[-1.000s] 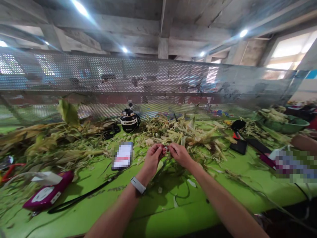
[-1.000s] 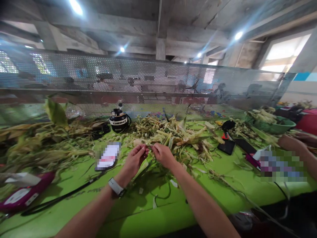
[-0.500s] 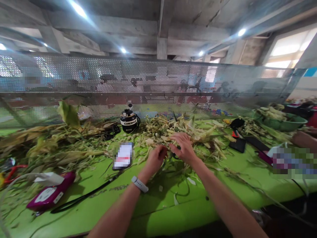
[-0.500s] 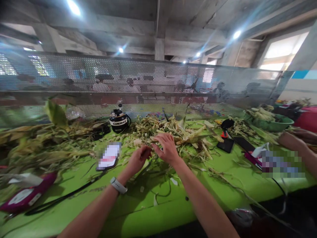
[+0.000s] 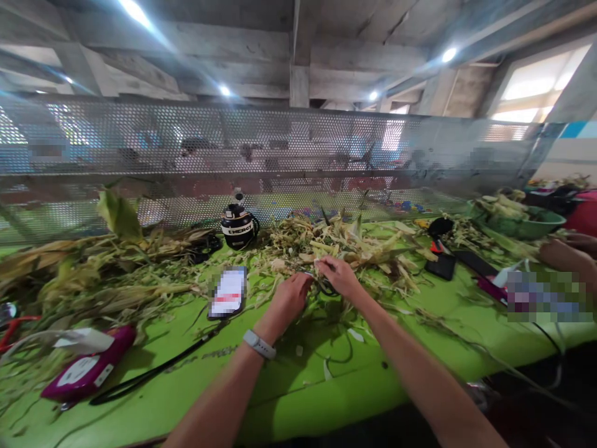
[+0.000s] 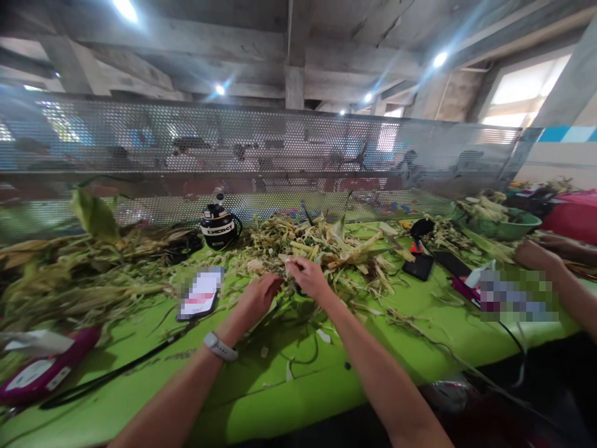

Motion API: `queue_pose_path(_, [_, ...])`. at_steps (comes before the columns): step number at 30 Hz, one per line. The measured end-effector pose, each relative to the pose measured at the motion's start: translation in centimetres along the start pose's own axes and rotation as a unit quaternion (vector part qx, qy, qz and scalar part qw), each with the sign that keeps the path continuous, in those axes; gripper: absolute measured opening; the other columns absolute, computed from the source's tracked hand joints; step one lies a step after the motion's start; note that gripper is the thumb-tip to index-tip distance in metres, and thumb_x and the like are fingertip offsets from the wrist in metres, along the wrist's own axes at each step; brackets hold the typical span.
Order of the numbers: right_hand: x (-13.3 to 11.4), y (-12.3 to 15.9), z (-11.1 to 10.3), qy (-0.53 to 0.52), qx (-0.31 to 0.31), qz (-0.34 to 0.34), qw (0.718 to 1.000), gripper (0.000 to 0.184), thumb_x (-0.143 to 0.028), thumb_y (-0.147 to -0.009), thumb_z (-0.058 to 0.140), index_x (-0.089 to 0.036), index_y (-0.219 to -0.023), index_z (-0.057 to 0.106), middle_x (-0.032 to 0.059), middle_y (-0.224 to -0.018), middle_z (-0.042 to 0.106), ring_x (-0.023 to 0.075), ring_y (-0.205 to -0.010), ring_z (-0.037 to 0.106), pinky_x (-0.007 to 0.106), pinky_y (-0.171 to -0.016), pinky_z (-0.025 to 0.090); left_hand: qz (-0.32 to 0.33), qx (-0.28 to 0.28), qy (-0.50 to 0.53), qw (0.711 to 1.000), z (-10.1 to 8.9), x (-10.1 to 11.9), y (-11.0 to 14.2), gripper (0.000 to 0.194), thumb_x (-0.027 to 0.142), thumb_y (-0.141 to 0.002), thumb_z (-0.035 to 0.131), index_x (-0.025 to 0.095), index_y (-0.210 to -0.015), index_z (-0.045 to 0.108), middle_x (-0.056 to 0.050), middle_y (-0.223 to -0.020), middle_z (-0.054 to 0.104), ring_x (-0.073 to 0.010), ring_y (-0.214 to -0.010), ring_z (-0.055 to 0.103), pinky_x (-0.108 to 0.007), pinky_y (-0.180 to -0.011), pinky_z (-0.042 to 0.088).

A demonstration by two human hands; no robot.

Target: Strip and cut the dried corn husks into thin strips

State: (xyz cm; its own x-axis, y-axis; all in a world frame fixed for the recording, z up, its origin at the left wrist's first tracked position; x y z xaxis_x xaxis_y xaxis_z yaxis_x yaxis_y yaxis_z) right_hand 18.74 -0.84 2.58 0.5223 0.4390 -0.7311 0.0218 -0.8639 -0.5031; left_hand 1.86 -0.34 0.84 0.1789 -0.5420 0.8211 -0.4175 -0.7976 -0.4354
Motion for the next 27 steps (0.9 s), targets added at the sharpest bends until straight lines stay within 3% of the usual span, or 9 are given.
queue_pose_path(4, [1.1, -1.2, -2.9, -0.085, 0.151, 0.047, 0.984, 0.032, -0.048, -0.078, 0.051, -0.019, -0.071, 0.060, 0.0031, -0.073, 0.065, 0.0170, -0.072, 0.059, 0.030, -0.071, 0.047, -0.087, 0.094, 0.079, 0.989, -0.6, -1.1, -0.5, 0.009, 0.027, -0.075, 0.060, 0.021, -0.070, 0.058, -0.001, -0.063, 0.059, -0.0155, -0.060, 0.052, -0.026, -0.065, 0.038])
queue_pose_path(7, [2.1, -1.9, -4.8, -0.128, 0.197, 0.106, 0.966, 0.034, -0.052, -0.071, 0.055, -0.018, -0.070, 0.059, 0.0019, -0.062, 0.062, 0.0171, -0.063, 0.059, 0.031, -0.065, 0.049, -0.156, 0.157, 0.204, 0.954, -1.1, -1.7, -0.8, 0.019, 0.035, -0.071, 0.065, 0.018, -0.071, 0.057, 0.001, -0.063, 0.060, -0.0122, -0.059, 0.053, -0.023, -0.059, 0.038])
queue_pose_path(12, [3.1, -1.2, -5.4, -0.099, 0.098, 0.151, 0.979, 0.033, -0.051, -0.065, 0.061, -0.018, -0.065, 0.058, 0.0021, -0.056, 0.061, 0.0157, -0.054, 0.056, 0.030, -0.058, 0.046, -0.224, 0.213, 0.396, 0.865, -1.8, -1.6, -1.0, 0.025, 0.029, -0.060, 0.075, 0.014, -0.072, 0.059, 0.001, -0.067, 0.062, -0.0070, -0.058, 0.054, -0.017, -0.055, 0.038])
queue_pose_path(17, [2.9, 0.3, -5.7, -0.020, 0.018, 0.138, 0.990, 0.026, -0.043, -0.068, 0.060, -0.017, -0.064, 0.060, 0.0031, -0.057, 0.063, 0.0170, -0.057, 0.059, 0.031, -0.063, 0.045, -0.255, 0.254, 0.457, 0.814, -2.4, -1.3, -1.4, 0.010, 0.015, -0.065, 0.069, 0.015, -0.067, 0.059, 0.002, -0.062, 0.061, -0.0054, -0.053, 0.053, -0.015, -0.049, 0.039])
queue_pose_path(23, [2.2, 1.6, -5.6, 0.079, -0.065, 0.124, 0.987, 0.022, -0.035, -0.076, 0.053, -0.016, -0.071, 0.063, 0.0036, -0.064, 0.066, 0.0167, -0.062, 0.060, 0.029, -0.063, 0.045, -0.255, 0.272, 0.499, 0.782, -2.9, -1.3, -1.6, 0.010, 0.005, -0.071, 0.061, 0.013, -0.066, 0.061, 0.002, -0.061, 0.062, -0.0040, -0.050, 0.053, -0.014, -0.047, 0.039])
queue_pose_path(27, [0.6, 2.5, -4.2, 0.185, -0.181, 0.115, 0.959, 0.019, -0.030, -0.078, 0.055, -0.015, -0.077, 0.066, 0.0037, -0.070, 0.067, 0.0148, -0.063, 0.058, 0.025, -0.060, 0.041, -0.251, 0.266, 0.500, 0.785, -3.0, -1.5, -1.7, 0.007, 0.007, -0.068, 0.065, 0.013, -0.067, 0.061, 0.002, -0.061, 0.062, -0.0033, -0.049, 0.053, -0.014, -0.047, 0.038])
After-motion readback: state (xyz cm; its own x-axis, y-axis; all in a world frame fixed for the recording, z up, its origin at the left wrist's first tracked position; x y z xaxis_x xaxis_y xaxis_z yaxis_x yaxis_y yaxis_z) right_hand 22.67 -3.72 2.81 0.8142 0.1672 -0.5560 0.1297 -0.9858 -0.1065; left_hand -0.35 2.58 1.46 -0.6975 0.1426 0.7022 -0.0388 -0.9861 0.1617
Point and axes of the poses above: each hand's wrist, its own y-axis away from the middle knuckle, its own z-axis out of the palm, x = y × z, the point moved 1 cm from there along -y, towards the middle knuckle
